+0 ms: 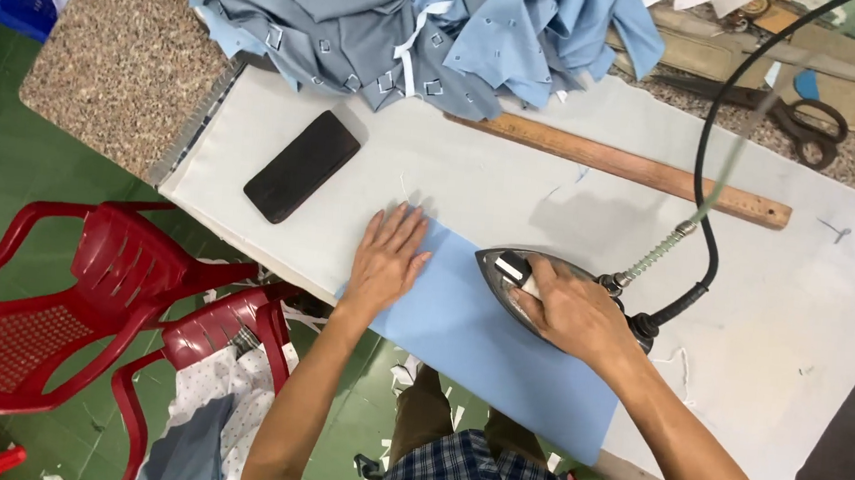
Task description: The person aligns a light blue patterned fabric on a white board, uses a blue chalk-like tool to mark along the edge, and then irons the fabric with a steam iron. The person handles the fabric and iron directly by hand.
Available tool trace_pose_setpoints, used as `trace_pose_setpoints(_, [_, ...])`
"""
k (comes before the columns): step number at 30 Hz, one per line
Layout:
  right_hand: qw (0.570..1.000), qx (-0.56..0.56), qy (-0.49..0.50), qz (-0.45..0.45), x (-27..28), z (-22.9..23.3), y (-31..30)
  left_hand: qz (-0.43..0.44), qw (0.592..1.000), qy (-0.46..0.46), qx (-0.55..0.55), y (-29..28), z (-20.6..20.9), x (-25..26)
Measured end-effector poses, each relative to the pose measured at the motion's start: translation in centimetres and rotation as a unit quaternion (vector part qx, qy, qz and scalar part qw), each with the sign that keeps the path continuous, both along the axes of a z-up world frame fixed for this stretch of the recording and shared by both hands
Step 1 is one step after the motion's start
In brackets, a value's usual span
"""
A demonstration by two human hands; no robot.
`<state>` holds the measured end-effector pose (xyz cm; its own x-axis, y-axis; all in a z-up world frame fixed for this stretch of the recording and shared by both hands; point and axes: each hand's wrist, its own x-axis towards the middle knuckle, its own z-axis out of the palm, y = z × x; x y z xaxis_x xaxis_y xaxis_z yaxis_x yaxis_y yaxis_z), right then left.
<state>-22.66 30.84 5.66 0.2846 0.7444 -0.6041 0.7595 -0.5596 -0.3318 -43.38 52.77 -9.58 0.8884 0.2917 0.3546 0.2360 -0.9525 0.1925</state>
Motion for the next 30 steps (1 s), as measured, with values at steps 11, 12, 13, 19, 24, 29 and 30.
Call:
trace_pose_setpoints(11, [0.998, -0.051, -0.015, 0.018, -0.6, 2.0, 3.7, 0.065, 0.992, 0.088, -0.063, 0.4, -1.1, 0.1])
trace_pose_setpoints(12, [0.998, -0.055, -0.014, 0.021, -1.0, 1.9, 4.1, 0.067, 0.991, 0.090, -0.067, 0.2, -1.2, 0.0])
trace_pose_setpoints(13, [0.999, -0.034, -0.027, 0.018, -1.1, 1.8, 4.6, 0.068, 0.991, 0.088, -0.075, 0.3, -1.3, 0.1])
trace_pose_setpoints(19, [0.993, 0.013, -0.102, 0.049, -2.2, -1.0, 7.6, 0.066, 0.989, 0.085, -0.103, 0.6, -1.6, 0.0])
trace_pose_setpoints(24, [0.990, 0.045, -0.121, 0.060, -2.8, -1.7, 10.7, 0.087, 0.987, 0.079, -0.112, 2.5, -1.4, -0.4])
trace_pose_setpoints(29, [0.990, 0.037, -0.124, 0.057, -3.3, -1.3, 13.5, 0.161, 0.985, 0.040, -0.050, 7.4, 0.9, -1.0])
trace_pose_setpoints(30, [0.990, 0.036, -0.125, 0.057, -3.4, -1.4, 13.6, 0.161, 0.985, 0.040, -0.051, 8.9, 1.2, -1.4])
